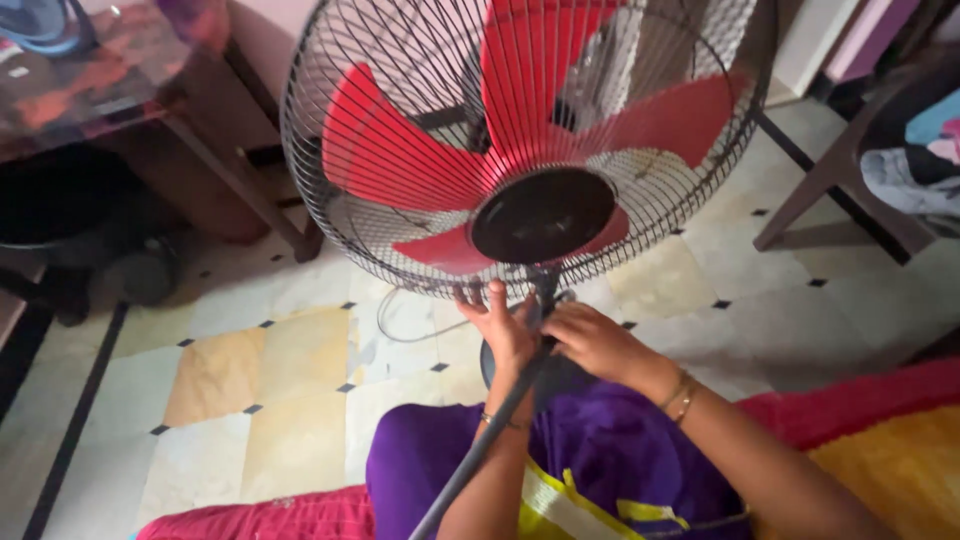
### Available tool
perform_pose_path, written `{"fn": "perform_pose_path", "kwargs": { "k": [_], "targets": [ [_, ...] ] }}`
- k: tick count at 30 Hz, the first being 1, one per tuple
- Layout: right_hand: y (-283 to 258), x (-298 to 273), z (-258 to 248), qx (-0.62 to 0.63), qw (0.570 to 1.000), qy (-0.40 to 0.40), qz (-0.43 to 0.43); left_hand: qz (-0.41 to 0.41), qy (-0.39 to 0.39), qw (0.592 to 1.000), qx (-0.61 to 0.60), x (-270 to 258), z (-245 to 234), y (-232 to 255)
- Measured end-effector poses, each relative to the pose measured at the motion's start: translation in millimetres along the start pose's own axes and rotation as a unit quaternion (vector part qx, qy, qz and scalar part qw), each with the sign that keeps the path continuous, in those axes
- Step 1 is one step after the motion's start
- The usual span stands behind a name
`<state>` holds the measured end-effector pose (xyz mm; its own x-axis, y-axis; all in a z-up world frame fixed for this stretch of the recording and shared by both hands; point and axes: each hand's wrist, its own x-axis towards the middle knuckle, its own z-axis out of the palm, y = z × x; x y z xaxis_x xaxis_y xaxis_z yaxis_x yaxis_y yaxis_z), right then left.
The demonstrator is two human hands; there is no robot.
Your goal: The person removes the front grille of a standing electric fan, then reattaches it and secures it with a small fastener. The fan remains on the floor throughout the process.
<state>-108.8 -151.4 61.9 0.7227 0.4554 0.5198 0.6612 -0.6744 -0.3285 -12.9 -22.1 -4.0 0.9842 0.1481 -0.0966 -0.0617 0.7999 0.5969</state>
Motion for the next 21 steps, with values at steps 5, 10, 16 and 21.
{"fn": "perform_pose_path", "kwargs": {
  "k": [5, 10, 16, 21],
  "targets": [
    [-10.5, 3.5, -64.2, 0.173, 0.981, -0.023, 0.083, 0.015, -0.016, 1.000, -0.003, -9.5, 5.3, 2.4],
    [-19.1, 16.7, -180.5, 0.068, 0.955, 0.290, -0.010, 0.004, 0.003, 1.000, 0.005, -8.3, 11.7, 4.0],
    [14.5, 87.4, -305.0, -0.007, 0.944, 0.326, 0.052, 0.003, 0.015, 1.000, 0.012, -4.8, 11.2, 2.7],
    [37.1, 153.8, -329.2, 0.096, 0.954, 0.282, 0.001, -0.002, 0.019, 1.000, 0.015, -4.5, 9.1, 2.1]
  ]
}}
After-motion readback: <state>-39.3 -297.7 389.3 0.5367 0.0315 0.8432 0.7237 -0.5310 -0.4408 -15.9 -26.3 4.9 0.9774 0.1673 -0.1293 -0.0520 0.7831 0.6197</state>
